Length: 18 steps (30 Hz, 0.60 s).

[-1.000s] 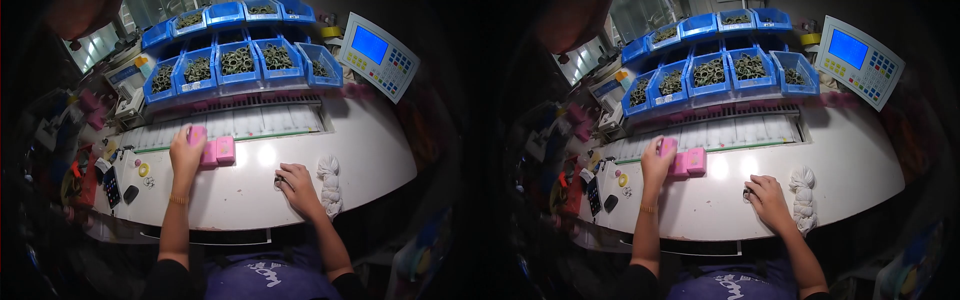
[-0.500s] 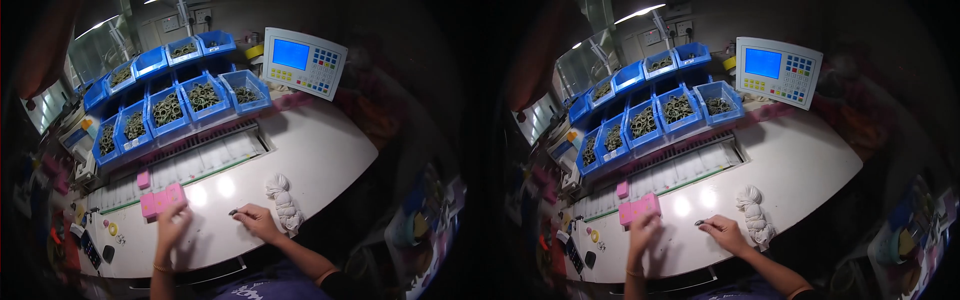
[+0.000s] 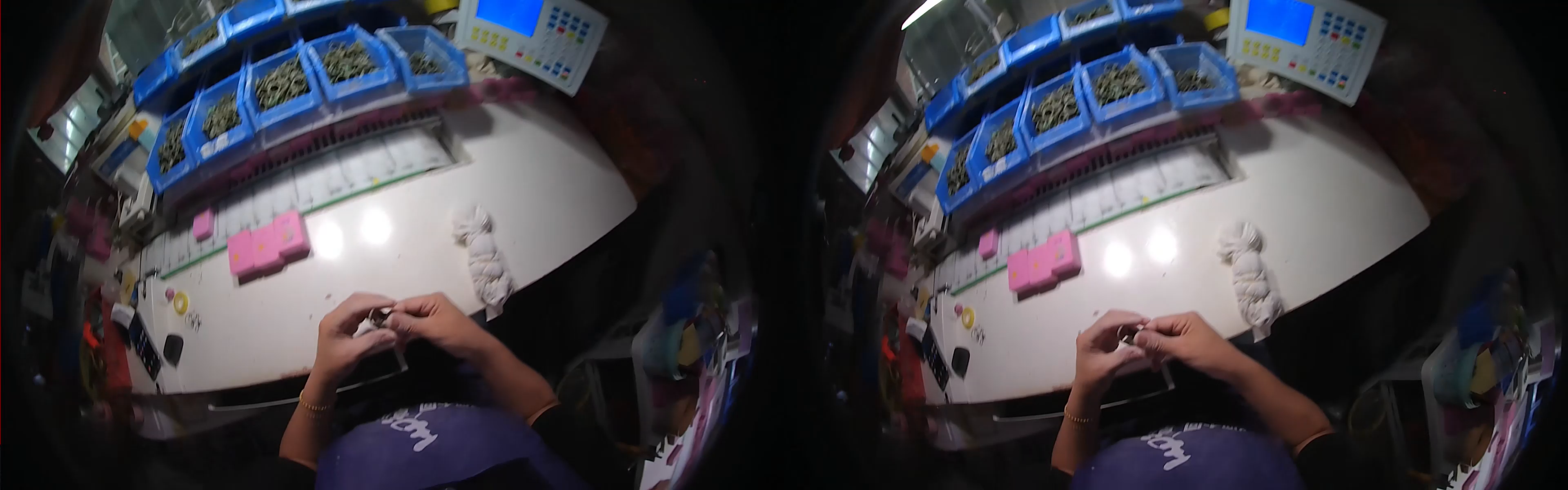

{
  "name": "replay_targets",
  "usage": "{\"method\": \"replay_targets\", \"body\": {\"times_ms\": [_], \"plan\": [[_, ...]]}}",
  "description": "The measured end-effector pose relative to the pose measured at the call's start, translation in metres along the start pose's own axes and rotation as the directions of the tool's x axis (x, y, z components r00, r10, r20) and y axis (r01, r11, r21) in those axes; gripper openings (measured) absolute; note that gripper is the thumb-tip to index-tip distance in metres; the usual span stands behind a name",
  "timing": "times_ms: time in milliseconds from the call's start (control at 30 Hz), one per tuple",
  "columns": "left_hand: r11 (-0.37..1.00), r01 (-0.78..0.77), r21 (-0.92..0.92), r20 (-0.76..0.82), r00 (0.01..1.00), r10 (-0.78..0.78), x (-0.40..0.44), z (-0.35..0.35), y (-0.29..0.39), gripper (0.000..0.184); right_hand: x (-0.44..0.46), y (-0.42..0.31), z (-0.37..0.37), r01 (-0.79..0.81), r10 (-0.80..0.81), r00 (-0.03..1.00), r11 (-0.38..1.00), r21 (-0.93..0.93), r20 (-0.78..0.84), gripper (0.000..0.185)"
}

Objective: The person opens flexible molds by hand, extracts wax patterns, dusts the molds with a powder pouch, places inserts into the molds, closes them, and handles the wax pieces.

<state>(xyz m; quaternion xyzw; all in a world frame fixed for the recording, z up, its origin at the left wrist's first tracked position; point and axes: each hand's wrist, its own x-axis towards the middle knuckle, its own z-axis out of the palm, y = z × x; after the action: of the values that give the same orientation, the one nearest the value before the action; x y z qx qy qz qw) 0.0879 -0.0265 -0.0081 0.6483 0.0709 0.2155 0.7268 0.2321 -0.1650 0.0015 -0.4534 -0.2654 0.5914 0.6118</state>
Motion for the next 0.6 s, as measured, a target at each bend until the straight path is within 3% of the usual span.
{"method": "replay_targets", "body": {"times_ms": [167,233,300,333,367,400,467,600], "plan": [[0.978,0.018,-0.207,-0.093,0.995,-0.038,-0.008,0.009,0.0,0.03,-0.01,-0.004,0.005,0.06,-0.061,0.997,0.998,0.014,0.039,0.021],[0.946,0.036,-0.322,-0.199,0.974,-0.105,-0.01,0.013,-0.001,0.032,-0.016,-0.005,0.013,0.132,-0.145,0.981,0.986,-0.104,-0.129,0.019],[0.93,0.014,-0.367,-0.212,0.972,-0.099,-0.012,0.013,-0.005,0.03,-0.016,-0.005,0.016,0.156,-0.18,0.97,0.977,-0.147,-0.165,0.022],[0.929,0.019,-0.371,-0.215,0.971,-0.106,-0.012,0.014,-0.006,0.03,-0.016,-0.004,0.015,0.289,-0.373,0.917,0.865,-0.411,-0.14,0.022],[0.926,0.024,-0.376,-0.217,0.969,-0.113,-0.012,0.016,-0.006,0.03,-0.016,-0.004,0.015,0.383,-0.542,0.838,0.667,-0.639,-0.064,0.022],[0.926,0.028,-0.377,-0.215,0.97,-0.117,-0.012,0.017,-0.006,0.03,-0.016,-0.004,0.016,0.379,-0.541,0.838,0.669,-0.639,-0.069,0.022],[0.929,-0.009,-0.371,-0.225,0.971,-0.081,-0.011,0.019,-0.006,0.031,-0.016,-0.004,0.018,0.418,-0.666,0.746,0.454,-0.787,0.012,0.019],[0.929,0.001,-0.37,-0.226,0.97,-0.091,-0.012,0.025,-0.006,0.031,-0.009,0.001,0.021,0.44,-0.739,0.672,0.34,-0.831,0.053,0.013]]}}
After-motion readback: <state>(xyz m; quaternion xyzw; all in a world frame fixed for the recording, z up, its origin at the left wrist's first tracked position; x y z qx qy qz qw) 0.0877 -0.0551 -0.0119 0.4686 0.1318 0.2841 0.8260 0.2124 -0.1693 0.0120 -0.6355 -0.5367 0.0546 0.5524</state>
